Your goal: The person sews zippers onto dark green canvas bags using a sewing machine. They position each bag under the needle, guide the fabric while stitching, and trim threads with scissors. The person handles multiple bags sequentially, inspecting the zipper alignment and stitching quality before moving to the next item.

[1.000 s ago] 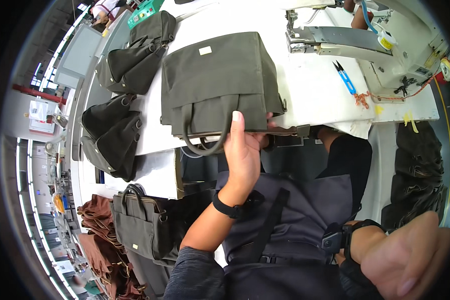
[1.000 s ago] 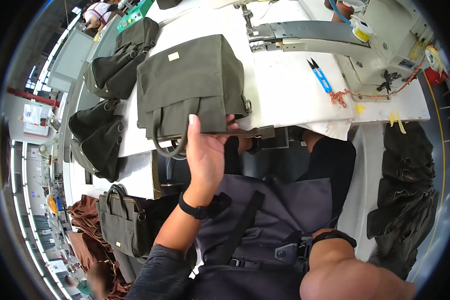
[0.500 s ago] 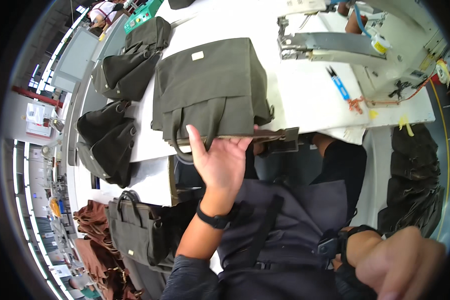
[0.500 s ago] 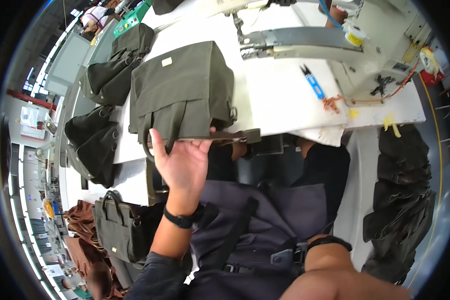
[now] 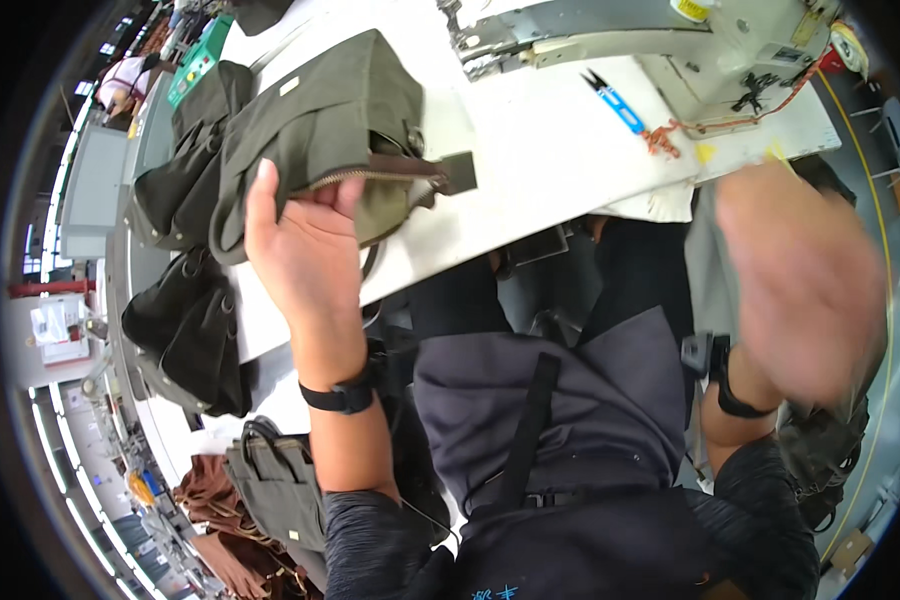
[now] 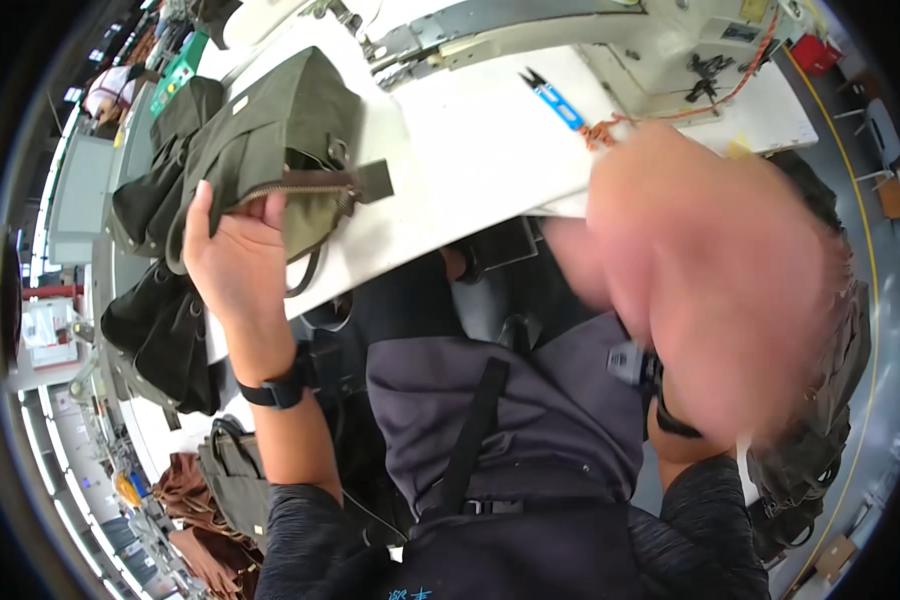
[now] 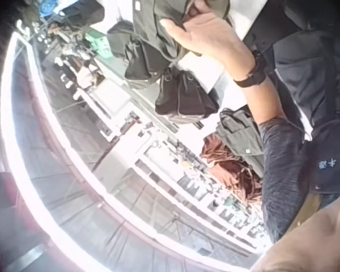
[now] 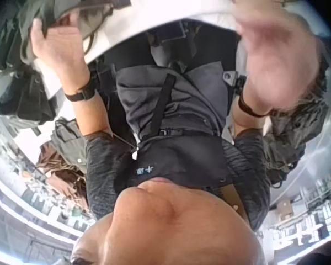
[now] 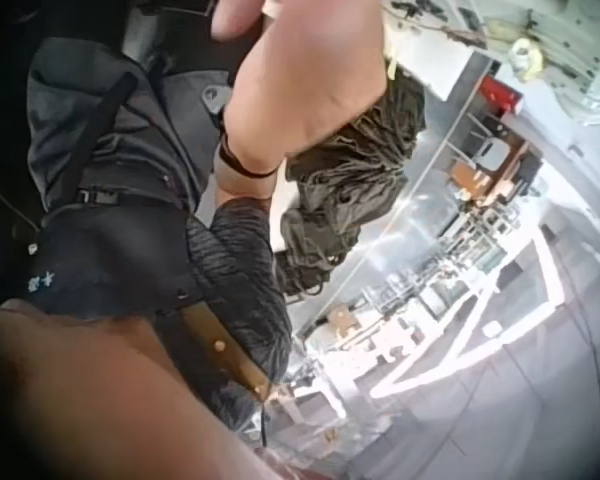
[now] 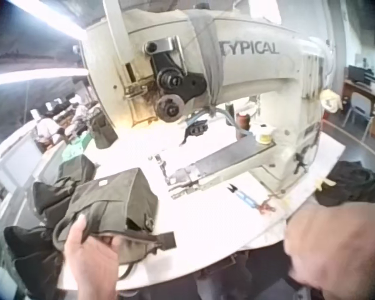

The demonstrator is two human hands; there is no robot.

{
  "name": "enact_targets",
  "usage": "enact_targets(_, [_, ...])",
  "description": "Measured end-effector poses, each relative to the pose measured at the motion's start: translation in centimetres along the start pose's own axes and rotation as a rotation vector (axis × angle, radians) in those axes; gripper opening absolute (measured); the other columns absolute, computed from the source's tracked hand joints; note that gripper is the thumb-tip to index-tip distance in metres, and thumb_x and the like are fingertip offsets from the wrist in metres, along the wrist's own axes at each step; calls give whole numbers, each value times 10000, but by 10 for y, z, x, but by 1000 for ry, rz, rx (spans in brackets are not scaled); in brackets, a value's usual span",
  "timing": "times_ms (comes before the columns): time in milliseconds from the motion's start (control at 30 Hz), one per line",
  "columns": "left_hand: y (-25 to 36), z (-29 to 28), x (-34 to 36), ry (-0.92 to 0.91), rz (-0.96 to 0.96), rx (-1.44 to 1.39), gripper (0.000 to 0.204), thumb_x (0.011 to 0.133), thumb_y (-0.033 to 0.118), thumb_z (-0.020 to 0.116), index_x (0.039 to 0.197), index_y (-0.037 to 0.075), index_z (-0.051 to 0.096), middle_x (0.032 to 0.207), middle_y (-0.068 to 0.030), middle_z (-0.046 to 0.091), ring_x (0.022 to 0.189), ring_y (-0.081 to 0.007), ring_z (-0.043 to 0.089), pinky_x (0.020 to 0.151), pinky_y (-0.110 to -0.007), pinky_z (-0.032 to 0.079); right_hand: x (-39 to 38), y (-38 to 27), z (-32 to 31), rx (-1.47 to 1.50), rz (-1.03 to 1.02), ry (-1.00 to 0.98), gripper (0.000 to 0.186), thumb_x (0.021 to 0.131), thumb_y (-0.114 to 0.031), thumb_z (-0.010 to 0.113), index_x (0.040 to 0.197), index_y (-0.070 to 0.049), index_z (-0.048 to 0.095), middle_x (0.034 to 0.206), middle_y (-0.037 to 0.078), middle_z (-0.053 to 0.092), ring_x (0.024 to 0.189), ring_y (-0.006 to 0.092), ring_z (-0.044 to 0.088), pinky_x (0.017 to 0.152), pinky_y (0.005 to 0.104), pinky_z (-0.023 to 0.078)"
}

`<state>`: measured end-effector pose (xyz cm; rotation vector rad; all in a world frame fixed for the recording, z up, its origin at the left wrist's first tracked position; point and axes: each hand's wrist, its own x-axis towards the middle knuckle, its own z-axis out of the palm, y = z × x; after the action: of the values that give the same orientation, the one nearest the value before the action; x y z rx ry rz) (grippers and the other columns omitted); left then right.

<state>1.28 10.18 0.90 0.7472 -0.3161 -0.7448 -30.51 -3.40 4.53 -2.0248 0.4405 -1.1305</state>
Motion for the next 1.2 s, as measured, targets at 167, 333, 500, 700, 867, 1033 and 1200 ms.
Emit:
enact_targets(167, [-19,38,95,214,106,107,430,1074,264,524,1367,-50,546,1414,-235,589,1316,-374,569,1172,-567,427,83,73,35,-352,-403,75,187,938,-53,673,1112,-26,737,967,106,728,947,294,685,838,417,515])
enact_targets(333, [-48,78,158,-5,166,177,466,1103,288,473,1358,-102,474,1327,-255,627,1234,-330,642,1098,-483,521,142,119,64,-591,-494,86,211,939,-89,656,1125,-48,746,950,102,735,953,312,697,868,457,530])
enact_targets(500, [-83,94,162,-115,244,-56,336,1052,228,568,1271,-24,611,1278,-152,689,1212,-320,652,1044,-466,548,161,131,91,-645,-353,13,236,972,-220,612,1088,-65,748,927,116,748,900,349,712,794,503,545])
enact_targets(700, [-90,94,145,-184,265,5,402,1096,351,460,1326,38,562,1295,-123,641,1153,-267,591,900,-448,497,161,130,113,-683,-233,137,313,924,-357,676,1019,-77,779,969,149,743,985,363,684,941,524,469])
enact_targets(867, [-97,94,114,-251,334,207,472,1122,324,417,1453,-9,468,1424,-189,559,1271,-346,571,1059,-497,501,155,122,118,-608,-261,292,230,854,-206,733,838,24,724,916,238,681,951,413,619,879,515,458])
enact_targets(1033, [-88,93,116,-148,284,32,542,1115,344,440,1515,-22,423,1462,-217,516,1341,-382,529,1170,-528,435,150,123,127,-595,-366,473,154,842,-155,734,756,-36,685,853,160,663,906,355,623,850,483,445])
enact_targets(1200, [-86,88,106,-116,208,31,513,1124,373,431,1444,-25,473,1414,-202,557,1299,-337,566,1180,-490,414,149,126,115,-661,-437,330,127,835,-151,738,758,-62,691,832,127,644,878,336,612,836,465,443])
